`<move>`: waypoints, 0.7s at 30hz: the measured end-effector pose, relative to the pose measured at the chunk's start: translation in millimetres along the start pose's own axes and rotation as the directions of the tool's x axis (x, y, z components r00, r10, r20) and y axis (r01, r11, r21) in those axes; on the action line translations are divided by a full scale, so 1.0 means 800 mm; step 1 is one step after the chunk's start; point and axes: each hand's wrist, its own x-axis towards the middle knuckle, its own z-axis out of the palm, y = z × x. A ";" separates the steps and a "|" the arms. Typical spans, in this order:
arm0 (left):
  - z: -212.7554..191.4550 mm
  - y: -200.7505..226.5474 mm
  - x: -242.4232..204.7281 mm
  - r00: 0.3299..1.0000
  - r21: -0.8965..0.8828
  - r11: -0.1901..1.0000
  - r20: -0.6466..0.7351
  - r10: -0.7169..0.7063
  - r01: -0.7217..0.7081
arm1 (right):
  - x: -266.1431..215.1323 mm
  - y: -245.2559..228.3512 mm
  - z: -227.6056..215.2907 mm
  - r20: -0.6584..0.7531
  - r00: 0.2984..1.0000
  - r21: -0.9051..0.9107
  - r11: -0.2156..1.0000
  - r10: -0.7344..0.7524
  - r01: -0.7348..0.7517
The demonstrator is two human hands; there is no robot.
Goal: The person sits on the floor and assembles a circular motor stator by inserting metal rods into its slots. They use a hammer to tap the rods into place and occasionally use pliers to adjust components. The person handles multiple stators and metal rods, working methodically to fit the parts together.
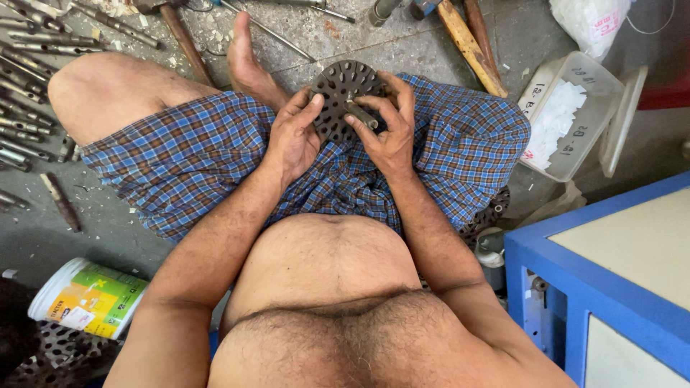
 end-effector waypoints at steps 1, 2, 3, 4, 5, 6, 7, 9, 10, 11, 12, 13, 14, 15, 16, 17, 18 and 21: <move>0.000 0.000 0.000 1.000 0.002 1.000 0.007 -0.001 0.001 | 0.000 -0.001 0.000 -0.005 1.000 -0.004 1.000 -0.007 0.007; 0.000 -0.001 0.001 1.000 -0.001 1.000 0.007 -0.003 0.003 | 0.001 -0.002 0.000 -0.005 1.000 0.004 1.000 0.005 -0.005; 0.000 -0.001 0.001 1.000 -0.005 1.000 0.006 -0.004 0.004 | 0.001 -0.003 0.001 -0.005 1.000 0.011 1.000 0.016 -0.016; 0.000 -0.001 0.000 1.000 -0.009 1.000 0.005 -0.006 0.006 | 0.001 -0.005 0.001 -0.004 1.000 0.019 0.999 0.028 -0.028; 0.000 -0.002 0.000 1.000 -0.006 1.000 0.000 -0.007 0.007 | 0.000 -0.006 0.000 -0.018 1.000 -0.012 1.000 0.008 -0.008; 0.000 -0.002 0.000 1.000 -0.003 1.000 -0.003 -0.007 0.007 | 0.000 -0.008 0.000 -0.031 0.999 -0.044 0.999 -0.013 0.012; 0.000 -0.002 0.001 1.000 0.000 1.000 -0.007 -0.006 0.006 | 0.000 -0.009 -0.001 -0.044 0.998 -0.076 0.997 -0.035 0.031; 0.000 -0.003 0.001 1.000 0.013 1.000 0.008 -0.009 0.009 | 0.000 -0.010 -0.003 -0.037 0.998 -0.135 0.990 -0.045 0.040; -0.001 -0.003 0.001 1.000 0.020 1.000 0.017 -0.009 0.009 | 0.000 -0.011 -0.005 -0.033 0.998 -0.164 0.985 -0.052 0.045; -0.001 -0.003 0.002 1.000 0.043 0.999 0.016 -0.013 0.013 | 0.000 -0.011 -0.006 -0.020 0.998 -0.162 0.985 -0.066 0.062; -0.002 -0.004 0.002 1.000 0.065 0.998 0.014 -0.018 0.017 | 0.000 -0.011 -0.007 -0.006 0.997 -0.160 0.984 -0.080 0.078; -0.003 -0.004 0.003 1.000 0.088 0.996 0.012 -0.022 0.021 | 0.000 -0.010 -0.008 0.008 0.996 -0.158 0.983 -0.093 0.093; -0.004 -0.005 0.004 1.000 0.092 0.995 0.018 -0.024 0.022 | 0.000 -0.010 -0.009 0.023 0.997 -0.089 0.993 -0.076 0.077; -0.005 -0.006 0.005 0.999 0.097 0.995 0.025 -0.026 0.024 | 0.000 -0.010 -0.010 0.040 0.997 -0.019 0.998 -0.059 0.060; -0.006 -0.007 0.005 0.999 0.101 0.995 0.030 -0.031 0.027 | -0.001 -0.010 -0.013 0.059 0.997 0.049 0.998 -0.040 0.037; -0.007 -0.009 0.004 0.999 0.107 0.994 0.042 -0.023 0.018 | -0.002 -0.010 -0.015 0.060 0.996 0.067 0.996 -0.070 0.066; -0.007 -0.011 0.006 0.998 0.111 0.994 0.056 -0.014 0.007 | -0.002 -0.010 -0.020 0.060 0.993 0.083 0.992 -0.102 0.097; -0.008 -0.015 0.008 0.997 0.114 0.993 0.072 -0.005 -0.003 | 0.000 -0.016 -0.033 0.090 0.980 -0.013 0.984 -0.178 0.180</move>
